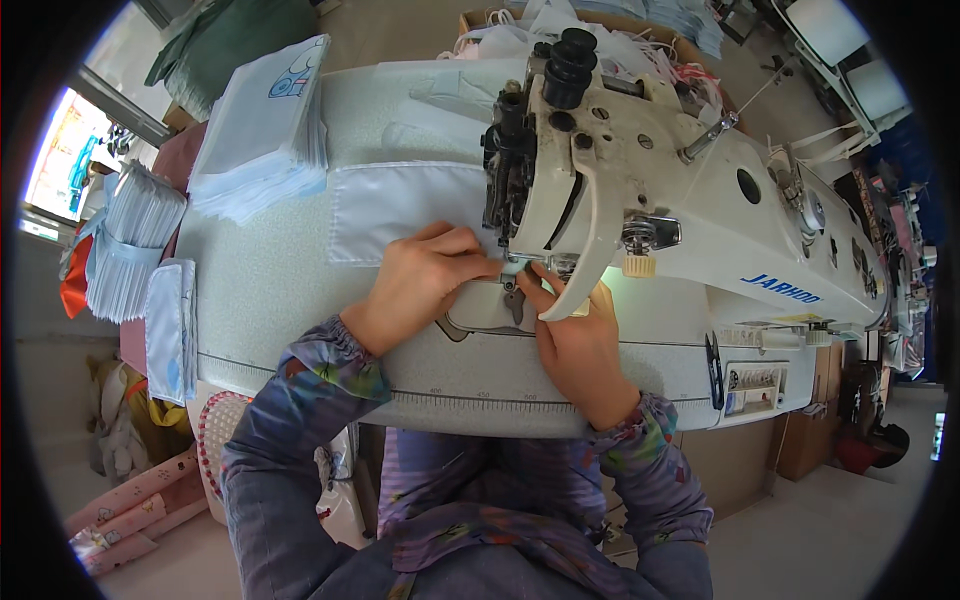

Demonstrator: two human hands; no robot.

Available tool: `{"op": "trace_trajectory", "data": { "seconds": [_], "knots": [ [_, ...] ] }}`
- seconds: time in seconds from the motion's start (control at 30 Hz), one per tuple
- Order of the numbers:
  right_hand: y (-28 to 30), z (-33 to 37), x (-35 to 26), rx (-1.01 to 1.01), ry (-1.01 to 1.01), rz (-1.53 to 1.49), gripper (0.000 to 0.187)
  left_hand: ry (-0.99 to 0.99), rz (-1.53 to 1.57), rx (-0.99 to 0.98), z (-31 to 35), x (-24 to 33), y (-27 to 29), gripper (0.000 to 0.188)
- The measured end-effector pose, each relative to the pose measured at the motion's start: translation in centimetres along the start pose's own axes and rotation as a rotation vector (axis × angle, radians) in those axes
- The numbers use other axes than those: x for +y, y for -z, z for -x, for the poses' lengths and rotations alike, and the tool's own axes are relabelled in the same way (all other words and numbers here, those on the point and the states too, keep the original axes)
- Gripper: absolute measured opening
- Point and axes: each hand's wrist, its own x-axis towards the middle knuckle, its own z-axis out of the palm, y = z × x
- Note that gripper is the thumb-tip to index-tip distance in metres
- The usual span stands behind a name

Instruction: Sewing the edges of fabric pouches using an industrial sewing machine.

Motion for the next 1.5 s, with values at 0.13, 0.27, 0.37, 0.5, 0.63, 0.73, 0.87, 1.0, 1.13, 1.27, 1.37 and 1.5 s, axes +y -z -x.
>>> {"op": "trace_trajectory", "data": {
  "seconds": [0.13, 0.27, 0.37, 0.5, 0.63, 0.73, 0.87, 1.0, 1.13, 1.27, 1.37, 1.5],
  "knots": [
    [0.1, 0.3, 0.3, 0.026, -0.044, -0.063, 0.052, 0.044, 0.013, -0.012, -0.5, 0.3, 0.1, 0.028],
    [0.3, 0.4, 0.8, 0.012, -0.077, -0.051, 0.05, 0.074, -0.099, 0.005, -0.6, 0.4, 2.2, 0.024],
    [0.6, -0.1, 0.6, -0.002, -0.083, -0.08, 0.047, 0.284, -0.251, 0.22, 1.5, -3.5, 4.1, 0.031],
    [-0.2, -0.4, 0.6, 0.022, -0.063, -0.045, 0.04, 0.842, -0.141, 0.362, 3.8, -6.0, 6.2, 0.042],
    [-1.0, 0.1, 0.8, 0.003, -0.033, -0.007, 0.034, 0.84, 0.594, 0.488, 6.2, -5.0, 7.3, 0.03],
    [-0.2, 0.0, 1.0, 0.012, -0.021, -0.09, 0.031, 0.667, 0.319, 0.482, 7.4, 1.3, 8.4, 0.027],
    [0.4, 0.4, 1.0, -0.004, -0.04, -0.157, 0.031, 0.763, 0.159, 1.12, 14.3, 5.0, 12.7, 0.018],
    [0.0, 0.1, 0.4, -0.077, -0.081, -0.15, 0.032, 0.942, -0.073, 1.414, 25.7, 3.3, 20.6, 0.031],
    [0.0, 0.1, 0.2, -0.045, -0.058, -0.133, 0.032, 1.158, -0.538, 1.13, 29.3, 1.7, 21.9, 0.035],
    [0.4, -0.2, 0.3, -0.033, -0.074, -0.14, 0.031, 0.974, -1.277, 0.868, 24.2, 2.2, 20.5, 0.037],
    [0.4, -0.4, 0.2, -0.032, -0.076, -0.162, 0.031, 0.766, -0.835, 0.594, 15.2, 1.7, 19.6, 0.038],
    [0.3, -0.4, -0.1, -0.028, -0.099, -0.199, 0.031, 0.363, -0.575, 0.328, 6.3, -5.3, 18.0, 0.049]
  ]
}}
